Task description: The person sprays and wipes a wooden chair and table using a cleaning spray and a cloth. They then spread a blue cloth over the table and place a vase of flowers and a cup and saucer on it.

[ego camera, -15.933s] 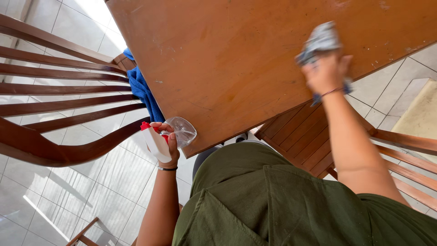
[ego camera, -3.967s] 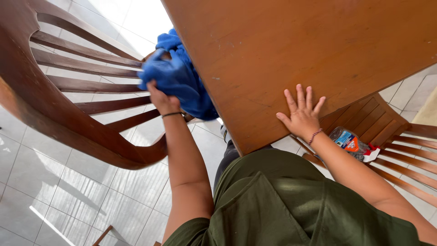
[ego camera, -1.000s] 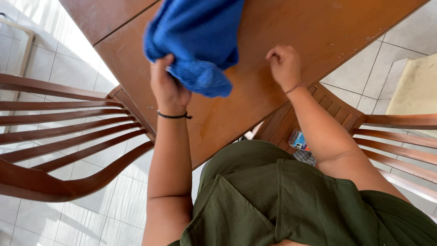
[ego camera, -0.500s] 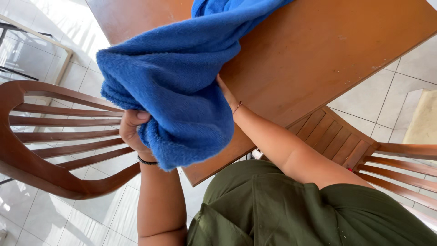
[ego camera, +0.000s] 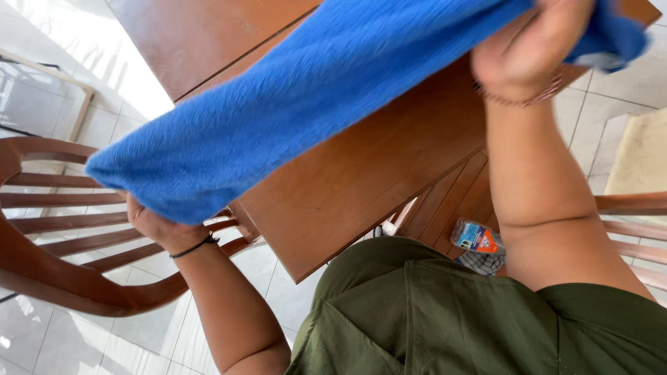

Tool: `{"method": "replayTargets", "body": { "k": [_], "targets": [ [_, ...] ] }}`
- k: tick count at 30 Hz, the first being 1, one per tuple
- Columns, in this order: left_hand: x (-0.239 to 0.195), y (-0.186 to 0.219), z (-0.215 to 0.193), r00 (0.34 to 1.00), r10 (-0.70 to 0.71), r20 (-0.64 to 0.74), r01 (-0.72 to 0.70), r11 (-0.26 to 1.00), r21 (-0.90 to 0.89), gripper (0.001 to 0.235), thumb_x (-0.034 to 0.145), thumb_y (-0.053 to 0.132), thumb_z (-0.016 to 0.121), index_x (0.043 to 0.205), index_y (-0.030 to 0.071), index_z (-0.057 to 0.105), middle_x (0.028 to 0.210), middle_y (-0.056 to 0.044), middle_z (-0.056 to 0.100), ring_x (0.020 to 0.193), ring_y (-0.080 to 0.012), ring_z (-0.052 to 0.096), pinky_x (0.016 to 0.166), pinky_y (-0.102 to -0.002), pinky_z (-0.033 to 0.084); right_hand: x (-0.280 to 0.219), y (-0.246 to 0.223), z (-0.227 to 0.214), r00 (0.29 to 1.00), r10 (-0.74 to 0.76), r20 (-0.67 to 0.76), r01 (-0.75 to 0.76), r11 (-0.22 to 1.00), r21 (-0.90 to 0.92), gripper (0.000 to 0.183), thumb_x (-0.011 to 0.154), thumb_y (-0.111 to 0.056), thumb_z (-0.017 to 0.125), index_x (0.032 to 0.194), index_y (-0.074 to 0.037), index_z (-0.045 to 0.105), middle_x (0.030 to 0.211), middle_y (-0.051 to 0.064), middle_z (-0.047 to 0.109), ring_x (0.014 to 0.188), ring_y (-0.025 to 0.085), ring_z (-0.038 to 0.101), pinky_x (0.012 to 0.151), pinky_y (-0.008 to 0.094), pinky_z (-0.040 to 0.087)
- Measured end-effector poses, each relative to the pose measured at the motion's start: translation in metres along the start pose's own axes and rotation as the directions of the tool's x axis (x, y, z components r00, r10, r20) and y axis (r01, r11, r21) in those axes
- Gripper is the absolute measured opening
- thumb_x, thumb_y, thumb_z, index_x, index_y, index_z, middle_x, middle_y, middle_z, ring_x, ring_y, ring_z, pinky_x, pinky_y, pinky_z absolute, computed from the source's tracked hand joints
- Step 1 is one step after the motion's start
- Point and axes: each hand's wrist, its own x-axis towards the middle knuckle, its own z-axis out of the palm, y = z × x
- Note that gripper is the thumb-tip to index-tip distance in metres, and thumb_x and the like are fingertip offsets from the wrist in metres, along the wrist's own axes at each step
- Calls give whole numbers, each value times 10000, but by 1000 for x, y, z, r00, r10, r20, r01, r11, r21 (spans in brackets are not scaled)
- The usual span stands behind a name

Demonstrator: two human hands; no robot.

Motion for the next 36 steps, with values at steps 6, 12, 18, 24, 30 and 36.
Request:
{"method": "replayTargets", "body": {
  "k": [6,12,18,24,30,36],
  "targets": [
    [-49,2,-77,968,-251,9,242,941,237,637,890,121,502,1519,99,406,1429,-242,577,1337,-370,596,1057,-502,571,-217,15,-2,669,610,-424,-637,765,95,581,864,-70,613,1426,-56,466,1412,120,575,1314,282,571,1121,480,479],
    [-106,-56,-207,689,-604,-401,689,718,100,556,1123,127,573,1593,-77,356,1417,-216,581,1279,-305,578,1044,-426,550,-252,31,-103,172,776,-607,-833,443,331,412,1014,-383,610,1329,-124,545,1217,46,688,1112,222,651,972,445,497],
    [-137,-68,-191,745,-589,-312,665,693,278,461,1015,228,570,1446,93,480,1304,-105,661,1098,-254,699,880,-446,608,-212,59,-153,333,788,-517,-828,507,240,351,1041,-330,638,1348,-179,563,1344,62,653,1226,274,642,1033,480,556],
    [-198,-68,-217,714,-566,-412,691,666,281,285,1003,142,663,1252,5,646,1092,-84,746,928,-178,707,827,-362,590,-206,57,-185,348,837,-422,-888,438,138,455,1021,-365,619,1425,-174,537,1492,93,608,1393,313,603,1193,552,521],
    [-259,-78,-248,755,-384,-531,590,752,295,224,962,167,693,1148,42,690,1032,-25,748,875,-105,689,772,-270,567,-206,48,-204,294,855,-427,-924,368,103,560,1023,-415,628,1498,-129,546,1546,88,551,1409,287,546,1224,507,490],
    [-268,-108,-296,810,-185,-556,440,820,367,151,1006,150,695,1096,29,706,960,-22,715,832,-99,643,740,-263,525,-203,43,-213,295,855,-426,-883,414,220,666,950,-499,628,1497,-133,525,1541,129,524,1381,336,489,1213,553,460]
  ]
}}
